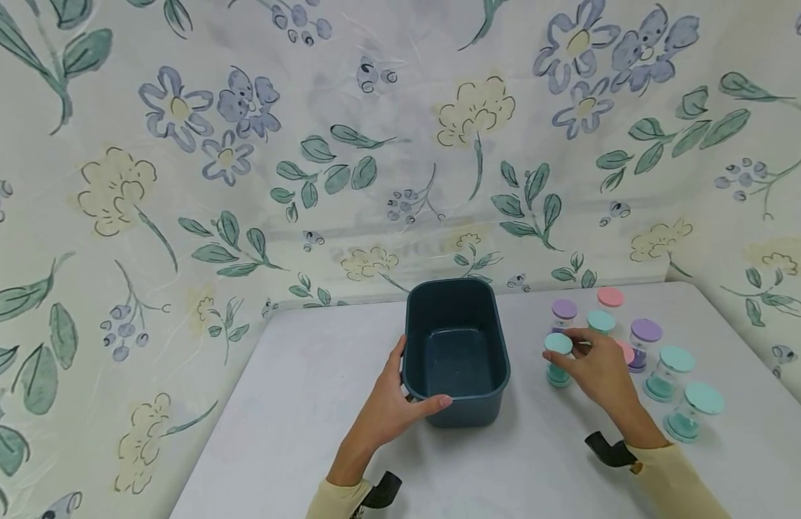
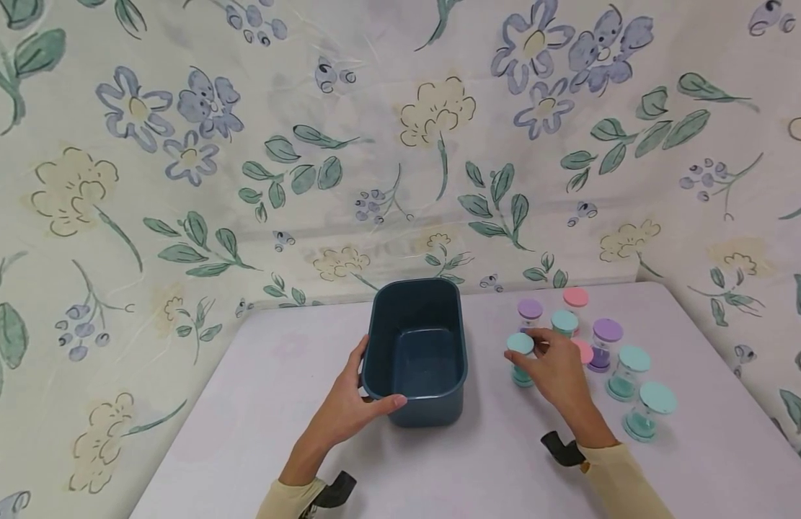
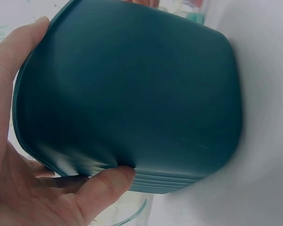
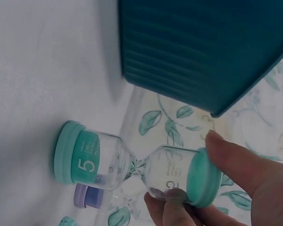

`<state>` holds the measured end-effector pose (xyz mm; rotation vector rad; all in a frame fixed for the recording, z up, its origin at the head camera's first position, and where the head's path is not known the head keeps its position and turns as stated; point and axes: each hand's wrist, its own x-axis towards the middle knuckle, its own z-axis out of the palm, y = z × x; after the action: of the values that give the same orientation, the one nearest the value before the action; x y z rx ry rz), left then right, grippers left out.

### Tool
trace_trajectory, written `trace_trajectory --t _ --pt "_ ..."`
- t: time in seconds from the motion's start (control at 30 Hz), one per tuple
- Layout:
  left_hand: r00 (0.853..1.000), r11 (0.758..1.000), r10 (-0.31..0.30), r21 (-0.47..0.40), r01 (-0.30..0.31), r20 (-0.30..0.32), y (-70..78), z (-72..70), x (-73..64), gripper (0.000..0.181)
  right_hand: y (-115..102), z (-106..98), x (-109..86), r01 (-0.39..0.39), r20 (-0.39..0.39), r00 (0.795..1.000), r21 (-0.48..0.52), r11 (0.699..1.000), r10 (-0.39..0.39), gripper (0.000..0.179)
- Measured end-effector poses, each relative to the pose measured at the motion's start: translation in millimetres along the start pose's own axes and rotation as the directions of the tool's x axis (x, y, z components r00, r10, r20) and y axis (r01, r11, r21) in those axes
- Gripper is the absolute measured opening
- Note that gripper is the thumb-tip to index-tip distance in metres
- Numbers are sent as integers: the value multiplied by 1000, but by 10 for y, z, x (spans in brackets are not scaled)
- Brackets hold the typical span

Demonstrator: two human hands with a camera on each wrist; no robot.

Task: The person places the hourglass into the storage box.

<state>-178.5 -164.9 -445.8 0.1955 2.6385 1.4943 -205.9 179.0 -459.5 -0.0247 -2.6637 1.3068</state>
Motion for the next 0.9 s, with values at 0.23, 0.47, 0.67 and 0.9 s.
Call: trace_trajectory --t 0.23,0.47,0.67,0.9 --pt "1000 1000 -8 -4 8 4 9 -9 -10 127 2 27 8 4 20 1000 41 999 -5 56" --pt "1000 1000 9 -17 -9 14 10 -5 -14 127 -16 9 11 44 39 998 63 997 -47 55" --pt "1000 1000 13 4 -13 18 11 -1 -7 126 -58 -89 -31 87 16 996 92 992 -89 56" --pt "1000 1000 4 9 -4 11 2 -12 -19 126 -194 -234 -26 90 -24 996 160 983 -88 50"
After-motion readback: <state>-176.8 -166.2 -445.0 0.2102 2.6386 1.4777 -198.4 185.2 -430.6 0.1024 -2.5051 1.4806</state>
